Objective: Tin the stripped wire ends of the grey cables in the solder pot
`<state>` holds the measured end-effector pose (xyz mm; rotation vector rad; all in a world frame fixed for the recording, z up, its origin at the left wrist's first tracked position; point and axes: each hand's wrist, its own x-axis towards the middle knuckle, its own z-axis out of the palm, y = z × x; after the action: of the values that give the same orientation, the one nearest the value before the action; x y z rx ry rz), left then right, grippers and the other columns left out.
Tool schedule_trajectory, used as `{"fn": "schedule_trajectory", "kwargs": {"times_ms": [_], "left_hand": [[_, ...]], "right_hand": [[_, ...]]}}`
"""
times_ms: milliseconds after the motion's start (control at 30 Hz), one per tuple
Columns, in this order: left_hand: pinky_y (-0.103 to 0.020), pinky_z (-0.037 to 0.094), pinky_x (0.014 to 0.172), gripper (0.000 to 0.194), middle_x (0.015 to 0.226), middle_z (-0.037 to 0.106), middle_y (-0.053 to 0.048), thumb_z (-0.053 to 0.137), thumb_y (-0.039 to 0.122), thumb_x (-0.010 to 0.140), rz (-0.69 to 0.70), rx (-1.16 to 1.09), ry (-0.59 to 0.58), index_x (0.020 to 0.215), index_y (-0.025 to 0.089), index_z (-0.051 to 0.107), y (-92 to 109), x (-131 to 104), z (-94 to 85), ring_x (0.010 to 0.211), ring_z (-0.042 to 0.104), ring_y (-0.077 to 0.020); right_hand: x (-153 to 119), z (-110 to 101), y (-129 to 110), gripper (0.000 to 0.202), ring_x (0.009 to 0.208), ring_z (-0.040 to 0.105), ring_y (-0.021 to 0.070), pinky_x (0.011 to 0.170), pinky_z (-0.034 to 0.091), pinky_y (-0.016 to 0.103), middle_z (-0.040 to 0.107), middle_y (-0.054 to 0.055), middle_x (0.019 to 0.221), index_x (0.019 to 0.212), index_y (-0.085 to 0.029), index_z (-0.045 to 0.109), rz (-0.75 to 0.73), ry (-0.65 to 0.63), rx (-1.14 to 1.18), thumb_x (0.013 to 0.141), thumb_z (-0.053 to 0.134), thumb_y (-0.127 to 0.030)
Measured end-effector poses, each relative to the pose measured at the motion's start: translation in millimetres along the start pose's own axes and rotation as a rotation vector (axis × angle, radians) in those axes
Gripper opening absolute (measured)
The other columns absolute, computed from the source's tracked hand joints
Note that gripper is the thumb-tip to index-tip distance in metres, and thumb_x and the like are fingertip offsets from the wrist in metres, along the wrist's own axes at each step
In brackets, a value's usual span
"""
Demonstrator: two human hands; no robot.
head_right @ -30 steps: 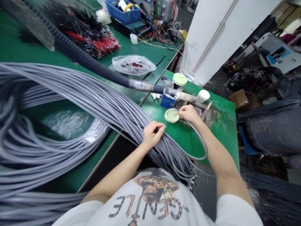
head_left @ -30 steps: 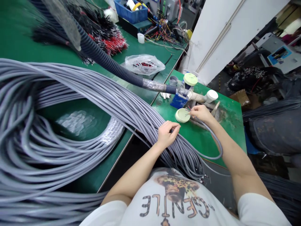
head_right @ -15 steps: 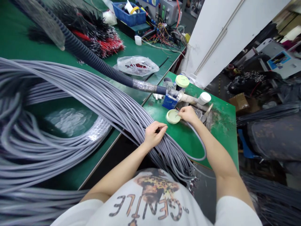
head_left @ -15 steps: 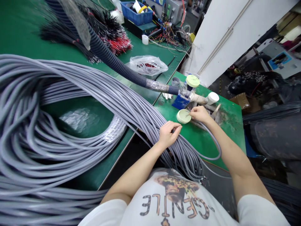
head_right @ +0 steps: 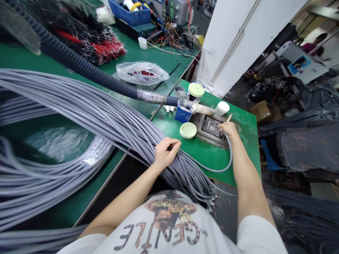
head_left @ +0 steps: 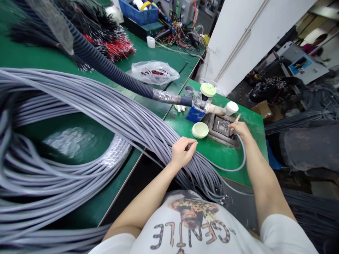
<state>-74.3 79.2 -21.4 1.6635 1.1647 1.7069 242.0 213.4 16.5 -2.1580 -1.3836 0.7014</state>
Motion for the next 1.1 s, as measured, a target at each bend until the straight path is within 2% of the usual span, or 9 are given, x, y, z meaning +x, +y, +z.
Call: {"fn": "schedule_trajectory", "kwargs": {"times_ms": [167, 300, 467, 600, 733, 867, 967, 1100], "left_hand": [[-0.026, 0.044, 0.060, 0.008, 0.063, 0.061, 0.000, 0.062, 0.023, 0.084, -0.002, 0.005, 0.000, 0.079, 0.018, 0.066, 1.0, 0.6, 0.3, 0.059, 0.054, -0.0117], [-0.025, 0.044, 0.061, 0.007, 0.064, 0.061, 0.000, 0.062, 0.022, 0.083, -0.001, 0.007, -0.002, 0.079, 0.018, 0.066, -0.5, 0.1, 0.6, 0.059, 0.054, -0.0112], [-0.024, 0.044, 0.062, 0.003, 0.064, 0.061, 0.001, 0.064, 0.019, 0.082, -0.001, 0.002, -0.010, 0.080, 0.017, 0.066, -1.8, -0.3, 1.4, 0.060, 0.054, -0.0103], [-0.024, 0.044, 0.063, 0.003, 0.065, 0.061, 0.000, 0.064, 0.019, 0.081, -0.006, 0.002, -0.013, 0.082, 0.017, 0.066, -3.9, -1.2, 2.3, 0.060, 0.054, -0.0105], [-0.025, 0.044, 0.063, 0.005, 0.066, 0.063, 0.000, 0.063, 0.020, 0.082, -0.027, 0.001, -0.028, 0.081, 0.017, 0.067, -5.9, -2.7, 0.5, 0.060, 0.054, -0.0111], [-0.026, 0.044, 0.065, 0.007, 0.068, 0.064, -0.001, 0.066, 0.023, 0.080, -0.110, -0.080, 0.000, 0.079, 0.017, 0.069, 2.7, -1.9, 5.9, 0.062, 0.054, -0.0116], [-0.024, 0.044, 0.064, 0.011, 0.068, 0.063, -0.001, 0.069, 0.028, 0.077, -0.321, -0.355, 0.005, 0.080, 0.017, 0.070, 19.3, 1.7, 27.8, 0.063, 0.055, -0.0111], [-0.020, 0.044, 0.056, 0.029, 0.074, 0.066, -0.001, 0.077, 0.031, 0.069, -0.669, -0.873, -0.157, 0.093, 0.018, 0.068, 51.0, 4.1, 72.8, 0.061, 0.058, -0.0093]], "right_hand": [[15.1, 7.0, 14.5, 0.016, 0.037, 0.042, 0.0087, 0.041, 0.032, 0.024, 0.055, 0.001, 0.045, 0.055, -0.012, 0.063, 0.038, -0.005, 0.007, 0.054, 0.069, -0.027], [20.2, 10.4, 17.2, 0.015, 0.037, 0.041, 0.0077, 0.040, 0.030, 0.023, 0.055, 0.001, 0.044, 0.056, -0.011, 0.064, 0.042, -0.017, 0.006, 0.054, 0.068, -0.025], [16.6, 12.6, 11.5, 0.017, 0.035, 0.039, 0.0068, 0.039, 0.027, 0.022, 0.055, 0.001, 0.044, 0.055, -0.009, 0.064, 0.050, -0.027, 0.019, 0.052, 0.069, -0.025], [3.7, 3.8, -3.1, 0.023, 0.038, 0.040, 0.0062, 0.041, 0.028, 0.022, 0.054, 0.000, 0.044, 0.055, -0.010, 0.062, 0.028, -0.030, 0.074, 0.052, 0.072, -0.030], [-32.8, -15.6, -23.8, 0.032, 0.037, 0.038, 0.0056, 0.040, 0.028, 0.021, 0.051, -0.003, 0.045, 0.058, -0.013, 0.058, -0.021, -0.049, 0.176, 0.056, 0.073, -0.041], [-94.4, -28.0, -45.0, 0.030, 0.038, 0.039, 0.0053, 0.040, 0.028, 0.020, 0.050, -0.005, 0.047, 0.062, -0.015, 0.055, -0.128, -0.149, 0.470, 0.061, 0.074, -0.038], [-140.5, -27.9, -61.2, 0.025, 0.039, 0.039, 0.0046, 0.041, 0.028, 0.018, 0.049, -0.006, 0.046, 0.064, -0.015, 0.056, -0.221, -0.180, 0.650, 0.066, 0.073, -0.033], [-183.8, -24.9, -73.1, 0.020, 0.042, 0.045, 0.0052, 0.045, 0.035, 0.017, 0.053, -0.006, 0.047, 0.064, -0.014, 0.059, -0.248, -0.124, 0.673, 0.067, 0.071, -0.030]]}}
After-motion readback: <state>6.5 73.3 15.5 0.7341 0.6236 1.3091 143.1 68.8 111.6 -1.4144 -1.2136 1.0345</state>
